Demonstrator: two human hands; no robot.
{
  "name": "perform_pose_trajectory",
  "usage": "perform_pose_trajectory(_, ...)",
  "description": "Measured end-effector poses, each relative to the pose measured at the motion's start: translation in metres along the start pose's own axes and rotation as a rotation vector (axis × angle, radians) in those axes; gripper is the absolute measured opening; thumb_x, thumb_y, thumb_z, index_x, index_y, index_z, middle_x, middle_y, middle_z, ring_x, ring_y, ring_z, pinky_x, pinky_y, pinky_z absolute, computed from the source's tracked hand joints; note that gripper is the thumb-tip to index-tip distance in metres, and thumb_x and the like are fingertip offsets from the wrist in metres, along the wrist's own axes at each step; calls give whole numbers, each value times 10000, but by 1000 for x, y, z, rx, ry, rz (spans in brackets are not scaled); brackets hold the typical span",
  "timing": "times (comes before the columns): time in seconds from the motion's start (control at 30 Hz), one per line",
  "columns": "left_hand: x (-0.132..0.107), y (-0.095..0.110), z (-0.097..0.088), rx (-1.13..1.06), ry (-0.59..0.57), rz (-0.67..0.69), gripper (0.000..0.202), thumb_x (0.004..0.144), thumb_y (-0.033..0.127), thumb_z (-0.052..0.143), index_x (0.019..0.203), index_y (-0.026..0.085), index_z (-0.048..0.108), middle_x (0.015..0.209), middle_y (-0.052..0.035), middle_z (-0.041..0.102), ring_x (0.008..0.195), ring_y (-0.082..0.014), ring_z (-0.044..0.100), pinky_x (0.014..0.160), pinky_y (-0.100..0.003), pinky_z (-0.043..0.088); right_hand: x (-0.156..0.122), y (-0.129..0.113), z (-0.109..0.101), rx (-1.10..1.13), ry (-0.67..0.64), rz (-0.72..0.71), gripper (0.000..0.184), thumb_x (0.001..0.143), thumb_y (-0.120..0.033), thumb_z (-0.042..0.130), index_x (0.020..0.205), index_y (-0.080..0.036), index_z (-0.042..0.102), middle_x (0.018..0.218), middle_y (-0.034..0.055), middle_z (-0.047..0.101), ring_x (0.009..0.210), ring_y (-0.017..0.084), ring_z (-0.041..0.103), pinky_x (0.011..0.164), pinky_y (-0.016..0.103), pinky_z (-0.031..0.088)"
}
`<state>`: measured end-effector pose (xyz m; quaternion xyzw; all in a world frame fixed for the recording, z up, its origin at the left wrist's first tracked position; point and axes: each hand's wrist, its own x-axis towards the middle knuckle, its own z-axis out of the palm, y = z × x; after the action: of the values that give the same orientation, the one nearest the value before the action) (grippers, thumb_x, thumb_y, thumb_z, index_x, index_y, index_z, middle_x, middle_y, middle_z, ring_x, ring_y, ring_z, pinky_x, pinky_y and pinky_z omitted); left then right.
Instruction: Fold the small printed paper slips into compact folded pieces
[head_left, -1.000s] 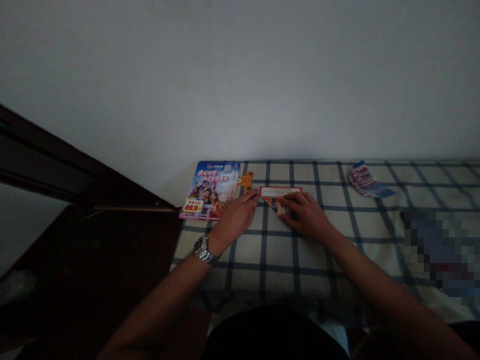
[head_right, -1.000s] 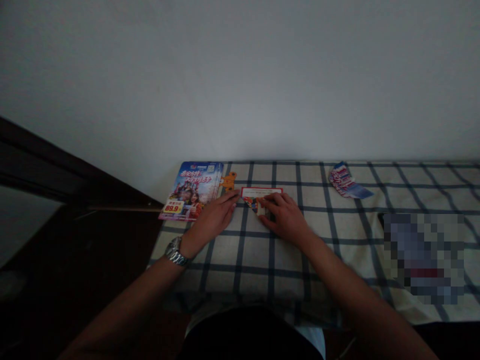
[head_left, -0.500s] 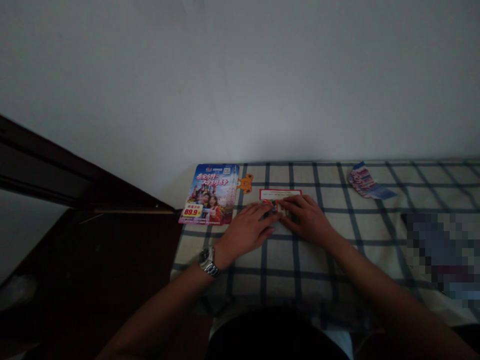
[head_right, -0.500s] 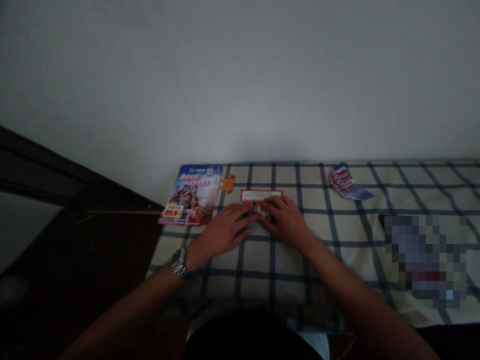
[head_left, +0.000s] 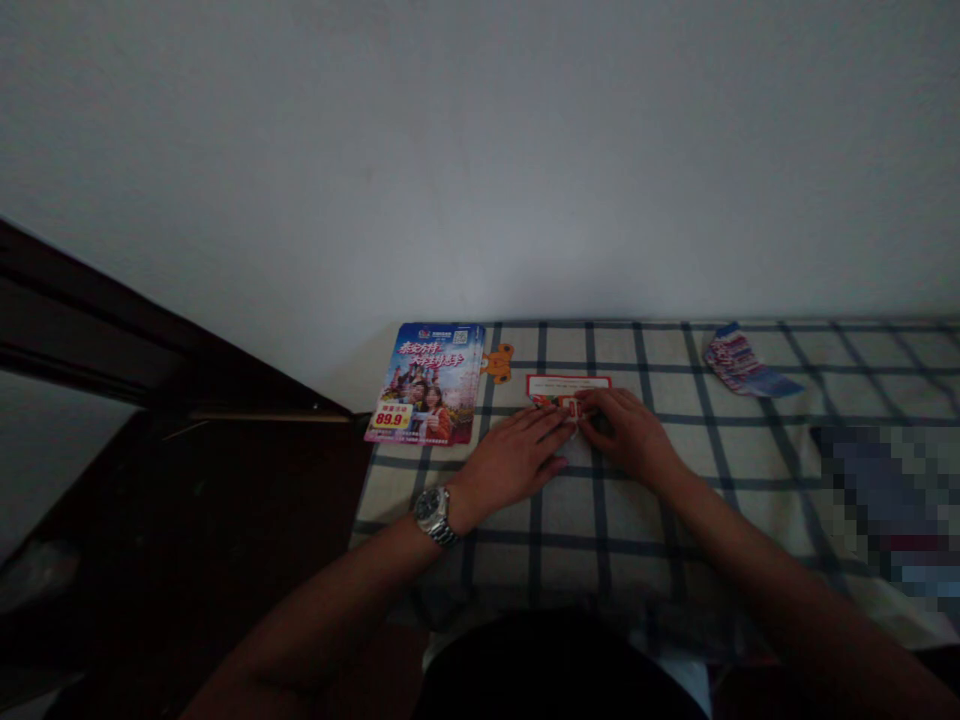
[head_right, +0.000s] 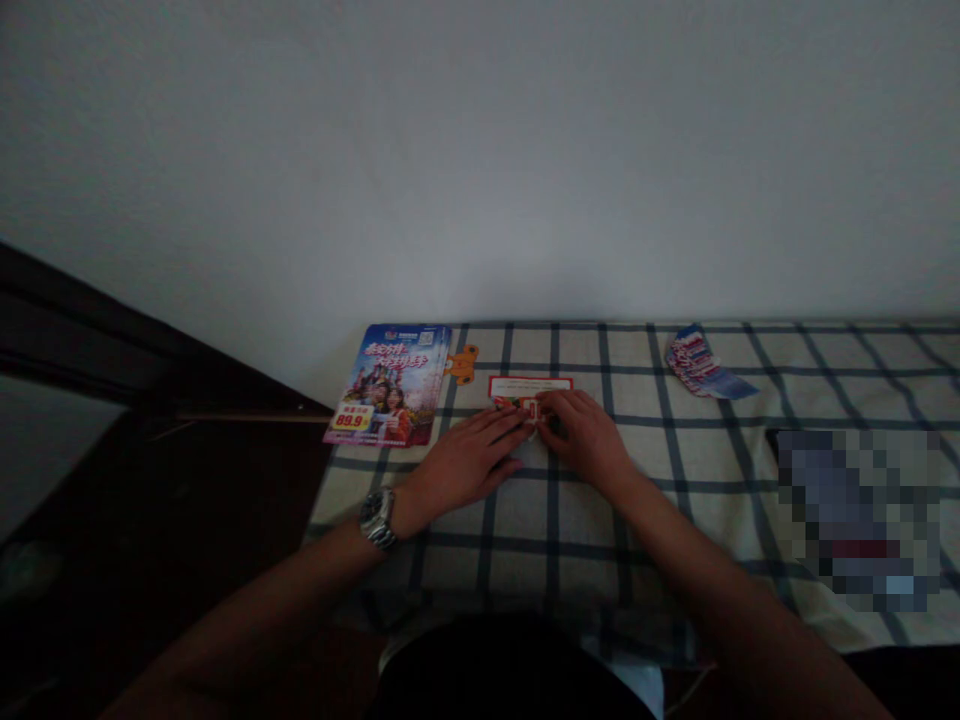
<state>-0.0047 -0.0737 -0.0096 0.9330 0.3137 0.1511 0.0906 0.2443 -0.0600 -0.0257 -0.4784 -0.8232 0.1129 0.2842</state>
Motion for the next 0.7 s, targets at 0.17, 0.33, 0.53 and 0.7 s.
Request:
perform_pose_trajectory(0.17,-1,-2,-1,-14,-6,28,474,1074,417,513,1527,277,501,1632,-69,454,1547,-254,378,1280,-489,344,1,-2,-2,17,2,-7,95,971,-247,601,1054,-256,646,1231,87,734,1146,292,674,999,500,562)
perform_pose_trajectory(0.33,-1,-2,-1,-29,-2,12,442,1066,409,535,1486,274,552,1596,-71,498,1523,-254,416,1279,-488,347,4,11,-5,-17,55,-17,123,965,-230,589,1055,-254,670,1318,110,671,1221,303,629,1026,512,546)
perform_pose_trajectory(0.53,0,-2,-1,-39,12,19,408,1069,406,528,1449,266,584,1569,-72,525,1507,-245,438,1271,-491,362,12,38,-15,-121,156,107,120,946,-255,608,1029,-238,694,1179,122,677,1086,319,641,931,500,546)
perform_pose_trajectory(0.7,0,-2,0,-26,7,21,418,1070,423,526,1457,273,574,1571,-68,521,1505,-236,439,1288,-480,332,15,41,-18,-125,137,139,134,941,-226,591,1022,-236,697,1026,95,700,969,295,652,859,451,545)
